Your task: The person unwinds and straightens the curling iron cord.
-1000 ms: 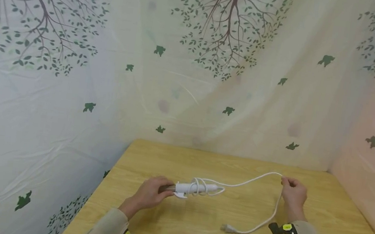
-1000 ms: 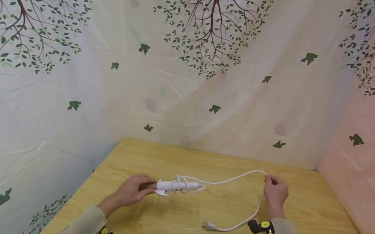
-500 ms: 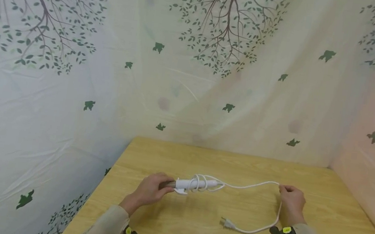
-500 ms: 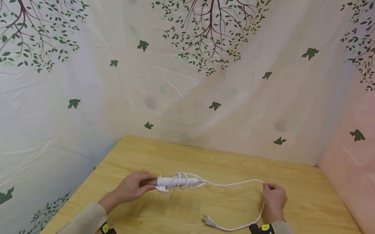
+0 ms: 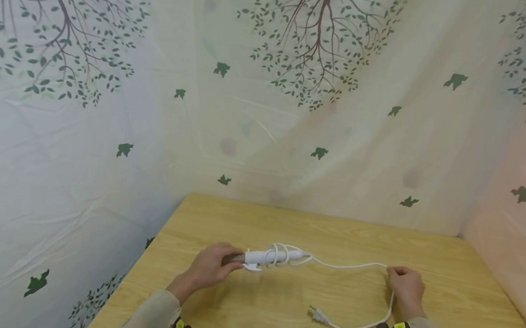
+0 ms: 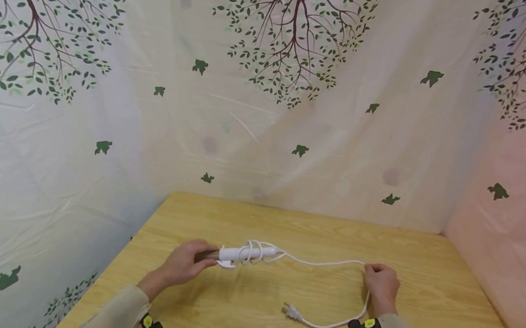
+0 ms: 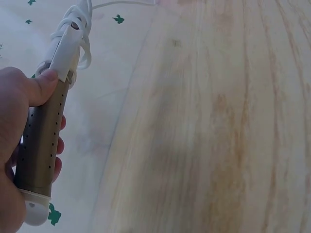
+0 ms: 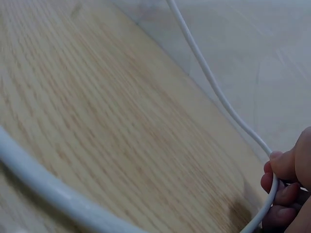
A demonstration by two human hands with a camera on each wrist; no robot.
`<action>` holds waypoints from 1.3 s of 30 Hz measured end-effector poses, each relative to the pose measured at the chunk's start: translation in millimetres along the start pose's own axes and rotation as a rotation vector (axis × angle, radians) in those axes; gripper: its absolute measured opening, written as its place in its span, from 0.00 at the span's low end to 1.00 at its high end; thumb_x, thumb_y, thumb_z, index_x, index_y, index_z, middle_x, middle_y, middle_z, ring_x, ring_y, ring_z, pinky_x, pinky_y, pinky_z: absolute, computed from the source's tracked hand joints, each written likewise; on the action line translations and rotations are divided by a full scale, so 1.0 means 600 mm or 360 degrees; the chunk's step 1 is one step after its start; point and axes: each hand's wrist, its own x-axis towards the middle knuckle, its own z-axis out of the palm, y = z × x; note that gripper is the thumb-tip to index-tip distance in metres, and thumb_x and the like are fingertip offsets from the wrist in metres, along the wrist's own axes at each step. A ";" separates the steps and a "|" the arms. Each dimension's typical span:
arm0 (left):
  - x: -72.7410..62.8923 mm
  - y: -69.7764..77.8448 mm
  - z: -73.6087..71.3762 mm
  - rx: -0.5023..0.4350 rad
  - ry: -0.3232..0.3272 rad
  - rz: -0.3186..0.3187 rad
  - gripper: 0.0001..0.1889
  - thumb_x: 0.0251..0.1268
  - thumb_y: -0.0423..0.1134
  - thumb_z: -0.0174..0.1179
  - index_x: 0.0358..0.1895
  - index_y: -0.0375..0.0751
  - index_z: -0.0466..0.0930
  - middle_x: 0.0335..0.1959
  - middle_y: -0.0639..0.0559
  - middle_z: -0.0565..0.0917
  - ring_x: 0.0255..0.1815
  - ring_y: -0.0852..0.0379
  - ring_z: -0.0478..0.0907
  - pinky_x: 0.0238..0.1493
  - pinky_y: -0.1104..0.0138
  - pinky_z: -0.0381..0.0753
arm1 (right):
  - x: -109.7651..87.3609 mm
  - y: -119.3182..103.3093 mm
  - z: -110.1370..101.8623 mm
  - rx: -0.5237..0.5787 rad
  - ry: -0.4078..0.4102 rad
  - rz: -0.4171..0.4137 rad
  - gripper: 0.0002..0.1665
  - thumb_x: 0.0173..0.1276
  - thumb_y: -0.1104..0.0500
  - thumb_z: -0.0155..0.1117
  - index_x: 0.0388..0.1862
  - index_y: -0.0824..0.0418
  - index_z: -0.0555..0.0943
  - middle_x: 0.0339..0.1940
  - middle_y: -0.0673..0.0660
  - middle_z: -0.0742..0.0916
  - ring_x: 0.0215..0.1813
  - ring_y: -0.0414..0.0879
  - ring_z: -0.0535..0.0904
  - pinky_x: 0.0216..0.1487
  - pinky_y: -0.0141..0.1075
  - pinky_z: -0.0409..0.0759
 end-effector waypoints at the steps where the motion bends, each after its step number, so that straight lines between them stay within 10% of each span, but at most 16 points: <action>1: 0.000 0.000 -0.001 -0.0001 0.0010 -0.0004 0.14 0.62 0.47 0.67 0.48 0.47 0.84 0.37 0.58 0.85 0.34 0.66 0.78 0.35 0.70 0.76 | -0.001 0.001 0.000 -0.0003 -0.0010 -0.0006 0.21 0.69 0.55 0.58 0.47 0.73 0.82 0.42 0.70 0.85 0.43 0.58 0.76 0.35 0.37 0.69; 39: 0.021 0.005 -0.001 0.0059 0.0044 0.0062 0.13 0.60 0.45 0.68 0.46 0.46 0.85 0.38 0.57 0.86 0.34 0.65 0.79 0.35 0.71 0.77 | 0.004 0.022 -0.014 -0.0071 -0.0147 -0.0162 0.25 0.69 0.48 0.59 0.52 0.69 0.82 0.50 0.68 0.85 0.51 0.61 0.78 0.43 0.40 0.71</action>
